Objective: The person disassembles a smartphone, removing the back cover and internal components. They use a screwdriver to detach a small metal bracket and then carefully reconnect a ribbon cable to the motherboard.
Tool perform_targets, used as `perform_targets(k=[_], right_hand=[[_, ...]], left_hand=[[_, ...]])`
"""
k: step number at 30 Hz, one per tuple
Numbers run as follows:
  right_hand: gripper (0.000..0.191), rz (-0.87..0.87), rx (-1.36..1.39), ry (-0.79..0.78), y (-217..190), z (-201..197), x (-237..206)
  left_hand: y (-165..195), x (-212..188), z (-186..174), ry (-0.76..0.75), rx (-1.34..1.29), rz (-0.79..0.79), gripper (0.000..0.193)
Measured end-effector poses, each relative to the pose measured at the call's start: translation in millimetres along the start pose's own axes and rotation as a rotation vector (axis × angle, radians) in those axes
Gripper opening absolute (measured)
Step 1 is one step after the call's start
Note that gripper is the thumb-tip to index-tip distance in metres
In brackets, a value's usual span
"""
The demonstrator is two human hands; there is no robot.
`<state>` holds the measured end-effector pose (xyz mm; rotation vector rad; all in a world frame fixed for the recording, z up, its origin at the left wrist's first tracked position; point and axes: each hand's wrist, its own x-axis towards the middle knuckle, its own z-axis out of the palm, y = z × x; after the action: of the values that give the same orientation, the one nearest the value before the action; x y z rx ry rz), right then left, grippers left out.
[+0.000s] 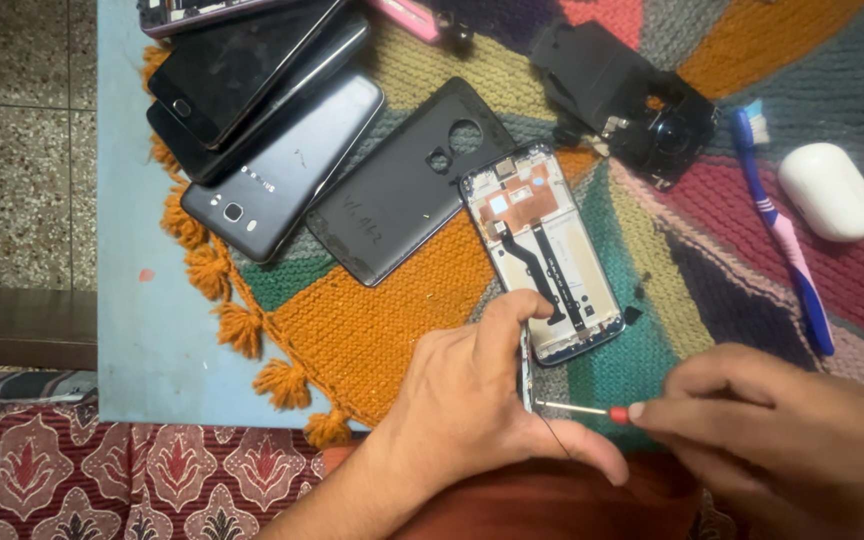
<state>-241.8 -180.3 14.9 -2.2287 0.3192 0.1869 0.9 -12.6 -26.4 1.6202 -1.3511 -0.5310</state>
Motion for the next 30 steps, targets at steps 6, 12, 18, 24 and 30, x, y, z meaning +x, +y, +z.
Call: perform_targets(k=[6, 12, 18, 24, 30], right_hand=[[0.03, 0.124, -0.016, 0.121, -19, -5, 3], [0.029, 0.195, -0.033, 0.143, -18, -7, 5], [0.033, 0.407, -0.289, 0.186, -13, -10, 15], [0.035, 0.317, -0.702, 0.5, -25, -7, 37], [0.016, 0.229, -0.107, 0.547, -45, 11, 45]], left_hand=[[0, 0, 0, 0.021, 0.002, -0.001, 0.106], [1, 0, -1, 0.023, -0.01, 0.003, 0.105], [1, 2, 0, 0.036, 0.025, 0.018, 0.102], [3, 3, 1, 0.053, 0.05, 0.019, 0.099], [4, 2, 3, 0.021, 0.078, 0.005, 0.091]])
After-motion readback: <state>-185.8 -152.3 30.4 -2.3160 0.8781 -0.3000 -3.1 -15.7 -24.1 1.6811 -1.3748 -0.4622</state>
